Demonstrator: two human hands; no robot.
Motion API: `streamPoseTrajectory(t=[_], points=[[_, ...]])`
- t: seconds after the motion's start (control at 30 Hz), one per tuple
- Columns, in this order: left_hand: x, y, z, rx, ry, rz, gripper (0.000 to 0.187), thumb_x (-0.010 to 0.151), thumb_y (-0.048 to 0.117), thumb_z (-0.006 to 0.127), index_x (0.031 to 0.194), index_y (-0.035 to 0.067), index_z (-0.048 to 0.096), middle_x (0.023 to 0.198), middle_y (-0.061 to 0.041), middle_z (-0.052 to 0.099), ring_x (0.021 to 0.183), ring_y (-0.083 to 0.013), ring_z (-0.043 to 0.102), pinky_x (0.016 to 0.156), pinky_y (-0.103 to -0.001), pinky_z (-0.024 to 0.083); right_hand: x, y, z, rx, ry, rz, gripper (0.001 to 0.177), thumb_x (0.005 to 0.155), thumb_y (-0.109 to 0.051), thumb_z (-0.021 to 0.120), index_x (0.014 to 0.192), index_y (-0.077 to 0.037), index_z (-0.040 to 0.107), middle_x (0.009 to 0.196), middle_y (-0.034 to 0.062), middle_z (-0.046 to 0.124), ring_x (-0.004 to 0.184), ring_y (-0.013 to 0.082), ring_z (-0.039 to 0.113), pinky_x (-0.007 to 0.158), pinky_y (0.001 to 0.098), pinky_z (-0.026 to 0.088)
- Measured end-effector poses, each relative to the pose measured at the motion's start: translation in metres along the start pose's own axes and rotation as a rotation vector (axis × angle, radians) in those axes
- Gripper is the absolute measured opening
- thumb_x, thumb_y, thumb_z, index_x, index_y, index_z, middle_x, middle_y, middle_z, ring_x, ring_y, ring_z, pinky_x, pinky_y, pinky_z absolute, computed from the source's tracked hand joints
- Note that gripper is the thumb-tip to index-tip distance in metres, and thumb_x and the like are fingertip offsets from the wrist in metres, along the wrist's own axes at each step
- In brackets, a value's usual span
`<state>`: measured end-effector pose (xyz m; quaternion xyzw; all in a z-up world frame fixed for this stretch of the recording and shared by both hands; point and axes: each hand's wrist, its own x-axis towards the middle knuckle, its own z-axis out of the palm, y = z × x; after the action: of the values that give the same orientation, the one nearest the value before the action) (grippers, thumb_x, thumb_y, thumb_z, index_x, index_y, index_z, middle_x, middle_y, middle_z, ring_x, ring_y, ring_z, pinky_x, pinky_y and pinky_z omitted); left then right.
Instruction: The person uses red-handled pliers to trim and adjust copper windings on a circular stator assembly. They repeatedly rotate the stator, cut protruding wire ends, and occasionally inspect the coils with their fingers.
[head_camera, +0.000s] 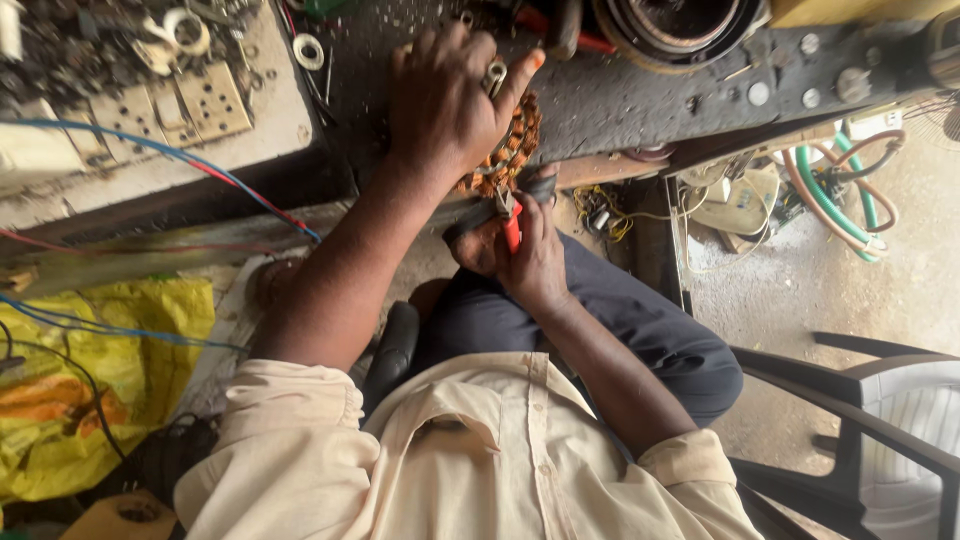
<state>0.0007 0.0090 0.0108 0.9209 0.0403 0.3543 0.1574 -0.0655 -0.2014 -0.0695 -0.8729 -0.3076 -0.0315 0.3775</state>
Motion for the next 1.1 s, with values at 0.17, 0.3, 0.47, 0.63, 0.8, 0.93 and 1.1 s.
streamPoseTrajectory(t=[0.17, 0.3, 0.47, 0.63, 0.8, 0.93, 1.1], points=[[-0.001, 0.003, -0.003, -0.05, -0.032, -0.062, 0.058, 0.108, 0.063, 0.051, 0.086, 0.012, 0.068, 0.09, -0.009, 0.064, 0.088, -0.0295, 0.063, 0.077, -0.049, 0.044, -0.02, 0.023, -0.008, 0.049, -0.082, 0.036, 0.061, 0.093, -0.004, 0.065, 0.149, -0.002, 0.043, 0.135, 0.0294, 0.056, 0.121, 0.0513, 0.057, 0.098, 0.0512, 0.051], [0.002, 0.002, -0.007, -0.085, -0.075, -0.047, 0.057, 0.108, 0.061, 0.05, 0.088, 0.012, 0.07, 0.091, -0.009, 0.066, 0.089, -0.0305, 0.064, 0.078, -0.05, 0.045, -0.065, 0.083, -0.012, 0.373, -0.079, 0.252, 0.042, 0.097, -0.008, 0.06, 0.138, -0.004, 0.052, 0.122, 0.0175, 0.061, 0.108, 0.0335, 0.062, 0.09, 0.0392, 0.054], [0.003, -0.003, -0.004, -0.117, -0.119, -0.01, 0.061, 0.109, 0.063, 0.048, 0.091, 0.01, 0.072, 0.091, -0.012, 0.067, 0.087, -0.0318, 0.066, 0.077, -0.05, 0.046, -0.115, 0.161, -0.033, 1.203, 0.339, 0.726, 0.023, 0.103, -0.016, 0.054, 0.124, -0.007, 0.056, 0.105, 0.0073, 0.064, 0.088, 0.0183, 0.067, 0.077, 0.0325, 0.056], [0.003, -0.007, -0.001, -0.128, -0.1, -0.018, 0.063, 0.107, 0.064, 0.045, 0.092, 0.01, 0.074, 0.092, -0.012, 0.07, 0.088, -0.0336, 0.068, 0.077, -0.053, 0.048, -0.117, 0.19, -0.052, 1.488, 0.417, 0.749, 0.017, 0.108, -0.017, 0.054, 0.118, -0.003, 0.052, 0.102, 0.0134, 0.063, 0.087, 0.0242, 0.065, 0.079, 0.0382, 0.056], [0.002, -0.01, 0.006, -0.104, -0.182, -0.049, 0.07, 0.105, 0.069, 0.038, 0.092, 0.009, 0.073, 0.09, -0.013, 0.069, 0.084, -0.0326, 0.068, 0.079, -0.054, 0.048, -0.114, 0.182, -0.047, 1.337, 0.286, 0.739, 0.022, 0.104, -0.012, 0.055, 0.123, -0.002, 0.054, 0.103, 0.0117, 0.065, 0.087, 0.0226, 0.067, 0.08, 0.0378, 0.057], [0.001, -0.013, 0.013, -0.077, -0.018, 0.043, 0.075, 0.108, 0.071, 0.036, 0.097, 0.006, 0.072, 0.089, -0.014, 0.069, 0.079, -0.0308, 0.068, 0.073, -0.052, 0.049, -0.122, 0.169, -0.044, 1.245, 0.25, 0.625, 0.019, 0.105, -0.012, 0.058, 0.119, 0.001, 0.054, 0.1, 0.0133, 0.067, 0.085, 0.0234, 0.068, 0.077, 0.0361, 0.057], [0.002, -0.013, 0.012, -0.084, -0.17, -0.047, 0.072, 0.107, 0.068, 0.036, 0.085, 0.008, 0.07, 0.086, -0.012, 0.068, 0.082, -0.0314, 0.068, 0.076, -0.052, 0.049, -0.132, 0.167, -0.044, 1.194, 0.296, 0.569, 0.017, 0.104, -0.013, 0.06, 0.114, 0.0, 0.056, 0.099, 0.0114, 0.068, 0.083, 0.0225, 0.069, 0.075, 0.035, 0.058]])
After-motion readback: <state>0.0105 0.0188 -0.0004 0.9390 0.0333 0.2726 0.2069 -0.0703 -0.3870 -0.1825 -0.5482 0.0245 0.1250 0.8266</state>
